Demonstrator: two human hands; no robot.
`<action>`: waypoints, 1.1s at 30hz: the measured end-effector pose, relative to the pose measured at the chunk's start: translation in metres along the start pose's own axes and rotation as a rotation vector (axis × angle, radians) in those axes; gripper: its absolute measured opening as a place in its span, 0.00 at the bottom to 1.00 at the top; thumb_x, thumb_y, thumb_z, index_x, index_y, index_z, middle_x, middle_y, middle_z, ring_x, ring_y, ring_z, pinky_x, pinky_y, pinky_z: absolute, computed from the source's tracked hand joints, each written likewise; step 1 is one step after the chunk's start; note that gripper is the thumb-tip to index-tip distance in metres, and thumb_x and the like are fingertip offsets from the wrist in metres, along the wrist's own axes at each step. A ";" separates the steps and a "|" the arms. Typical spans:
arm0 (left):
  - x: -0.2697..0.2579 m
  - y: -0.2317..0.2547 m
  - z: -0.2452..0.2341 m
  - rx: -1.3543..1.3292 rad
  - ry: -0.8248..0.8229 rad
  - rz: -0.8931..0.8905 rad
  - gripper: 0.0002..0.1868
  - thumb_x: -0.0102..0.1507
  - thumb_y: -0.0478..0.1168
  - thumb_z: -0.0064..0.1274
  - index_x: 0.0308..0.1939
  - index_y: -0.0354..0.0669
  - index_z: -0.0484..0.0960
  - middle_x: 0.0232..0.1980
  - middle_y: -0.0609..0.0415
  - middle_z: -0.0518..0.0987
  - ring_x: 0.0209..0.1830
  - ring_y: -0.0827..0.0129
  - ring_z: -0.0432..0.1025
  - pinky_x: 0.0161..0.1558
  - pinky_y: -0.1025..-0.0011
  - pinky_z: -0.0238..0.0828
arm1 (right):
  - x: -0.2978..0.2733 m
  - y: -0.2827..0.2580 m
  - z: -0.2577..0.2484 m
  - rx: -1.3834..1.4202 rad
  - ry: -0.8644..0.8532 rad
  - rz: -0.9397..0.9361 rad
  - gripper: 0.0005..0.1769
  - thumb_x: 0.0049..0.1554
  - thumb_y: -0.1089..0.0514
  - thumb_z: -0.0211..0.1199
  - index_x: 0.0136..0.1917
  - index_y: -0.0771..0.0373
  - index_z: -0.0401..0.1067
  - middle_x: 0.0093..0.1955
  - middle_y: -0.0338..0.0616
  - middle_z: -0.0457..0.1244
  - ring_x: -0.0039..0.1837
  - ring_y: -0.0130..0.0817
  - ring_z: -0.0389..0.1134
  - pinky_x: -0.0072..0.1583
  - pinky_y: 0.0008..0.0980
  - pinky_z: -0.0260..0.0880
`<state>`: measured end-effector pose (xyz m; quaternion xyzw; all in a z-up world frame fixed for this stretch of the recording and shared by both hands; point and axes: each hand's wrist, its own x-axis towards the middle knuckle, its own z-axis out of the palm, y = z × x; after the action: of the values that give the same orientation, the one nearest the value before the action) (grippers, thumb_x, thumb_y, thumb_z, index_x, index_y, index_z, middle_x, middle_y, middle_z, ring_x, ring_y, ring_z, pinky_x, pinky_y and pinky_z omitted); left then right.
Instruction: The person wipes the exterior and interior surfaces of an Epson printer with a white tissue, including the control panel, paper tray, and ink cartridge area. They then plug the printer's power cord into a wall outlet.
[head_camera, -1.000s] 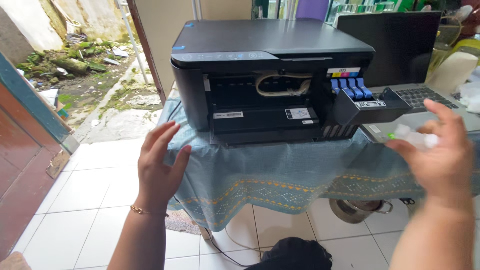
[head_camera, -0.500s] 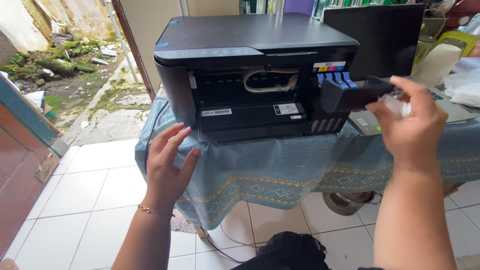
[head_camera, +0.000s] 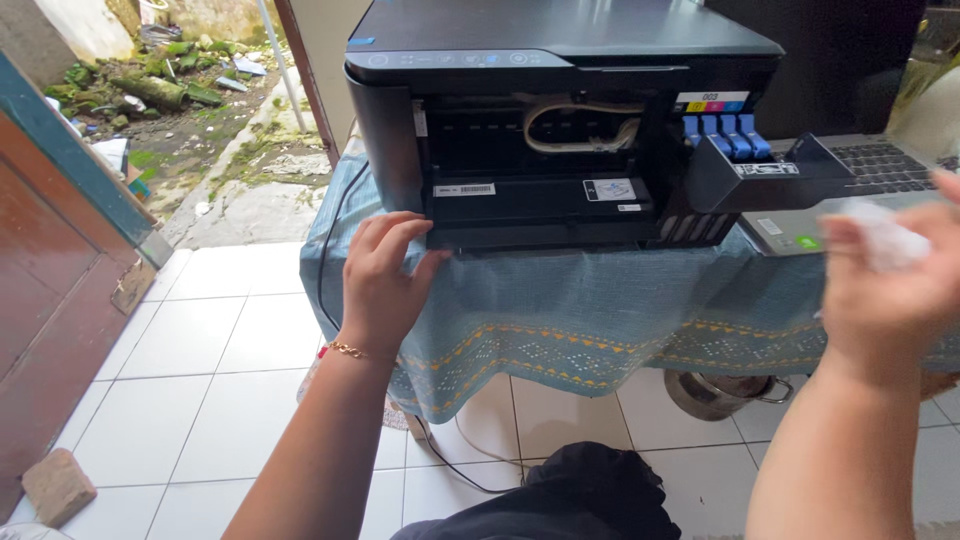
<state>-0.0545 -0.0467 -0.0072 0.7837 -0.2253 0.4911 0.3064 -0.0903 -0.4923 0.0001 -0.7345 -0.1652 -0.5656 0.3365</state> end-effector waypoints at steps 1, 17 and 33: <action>-0.001 -0.001 0.002 -0.007 0.003 -0.014 0.19 0.53 0.34 0.71 0.45 0.38 0.82 0.49 0.49 0.81 0.51 0.54 0.76 0.54 0.61 0.73 | -0.001 -0.017 0.005 0.109 0.043 -0.003 0.13 0.68 0.56 0.60 0.57 0.67 0.62 0.49 0.47 0.63 0.46 0.30 0.65 0.50 0.27 0.67; 0.003 -0.002 0.007 -0.075 0.038 0.000 0.14 0.52 0.26 0.64 0.41 0.37 0.81 0.47 0.50 0.82 0.50 0.56 0.76 0.54 0.63 0.74 | 0.069 -0.150 0.200 -0.344 -0.785 0.042 0.20 0.54 0.73 0.56 0.57 0.61 0.76 0.58 0.57 0.67 0.59 0.53 0.70 0.62 0.43 0.71; 0.005 -0.008 -0.003 -0.111 0.000 0.042 0.15 0.52 0.27 0.64 0.42 0.37 0.83 0.47 0.50 0.82 0.52 0.56 0.76 0.57 0.62 0.72 | 0.112 -0.131 0.160 -0.615 -1.016 0.206 0.12 0.55 0.63 0.61 0.51 0.58 0.81 0.46 0.56 0.72 0.46 0.51 0.75 0.53 0.46 0.76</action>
<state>-0.0492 -0.0392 -0.0039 0.7606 -0.2685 0.4841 0.3393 -0.0226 -0.3039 0.1246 -0.9887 -0.0622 -0.1302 0.0406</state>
